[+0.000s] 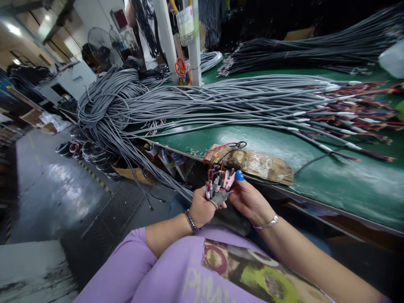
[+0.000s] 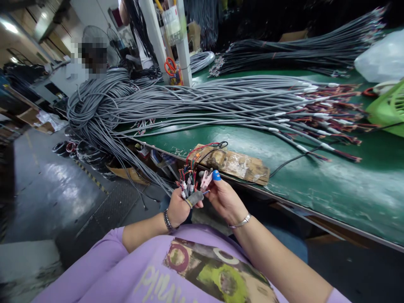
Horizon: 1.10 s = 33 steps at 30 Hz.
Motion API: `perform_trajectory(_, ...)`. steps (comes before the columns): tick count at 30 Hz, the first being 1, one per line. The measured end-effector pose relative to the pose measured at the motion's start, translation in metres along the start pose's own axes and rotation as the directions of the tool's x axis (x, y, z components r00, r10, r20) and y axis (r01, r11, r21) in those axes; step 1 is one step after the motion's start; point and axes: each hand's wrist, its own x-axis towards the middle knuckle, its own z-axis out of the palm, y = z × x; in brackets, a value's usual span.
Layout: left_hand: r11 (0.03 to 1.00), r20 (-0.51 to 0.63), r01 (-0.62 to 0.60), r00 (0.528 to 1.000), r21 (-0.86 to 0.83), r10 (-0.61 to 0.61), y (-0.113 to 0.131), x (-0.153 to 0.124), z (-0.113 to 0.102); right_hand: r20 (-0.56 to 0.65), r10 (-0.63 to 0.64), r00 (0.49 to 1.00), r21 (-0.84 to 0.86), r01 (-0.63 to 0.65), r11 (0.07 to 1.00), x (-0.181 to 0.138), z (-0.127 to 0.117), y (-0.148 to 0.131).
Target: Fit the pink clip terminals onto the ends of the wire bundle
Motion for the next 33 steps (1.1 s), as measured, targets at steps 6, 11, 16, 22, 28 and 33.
perform_trajectory(6, 0.998, -0.011, 0.030, 0.999, -0.062, -0.031, -0.002, -0.007, -0.005, 0.085, 0.199, 0.976, -0.003, -0.200, 0.980, -0.011, -0.015, -0.001)
perform_trajectory(11, 1.000, 0.066, 0.019, 0.998, 0.024, -0.020, 0.000, -0.011, -0.010, 0.110, 0.205, 0.973, -0.187, -0.182, 0.965, -0.022, -0.017, -0.004)
perform_trajectory(16, 0.987, 0.206, 0.091, 0.972, 0.131, -0.117, -0.003, -0.008, -0.014, 0.172, 0.104, 0.980, -0.368, -0.034, 0.929, -0.031, 0.000, -0.010)
perform_trajectory(22, 0.987, 0.205, 0.094, 0.972, 0.127, -0.119, -0.004, -0.009, -0.017, 0.052, 0.061, 0.997, -0.317, -0.041, 0.947, -0.034, -0.008, -0.010)
perform_trajectory(28, 0.996, 0.062, 0.083, 0.995, 0.018, -0.084, -0.006, -0.008, -0.017, 0.006, 0.190, 0.982, -0.218, -0.184, 0.958, -0.037, -0.017, -0.003)
perform_trajectory(33, 0.995, 0.108, 0.092, 0.990, 0.037, -0.096, -0.009, -0.007, -0.018, -0.004, 0.063, 0.998, -0.302, -0.062, 0.951, -0.036, -0.010, 0.006)
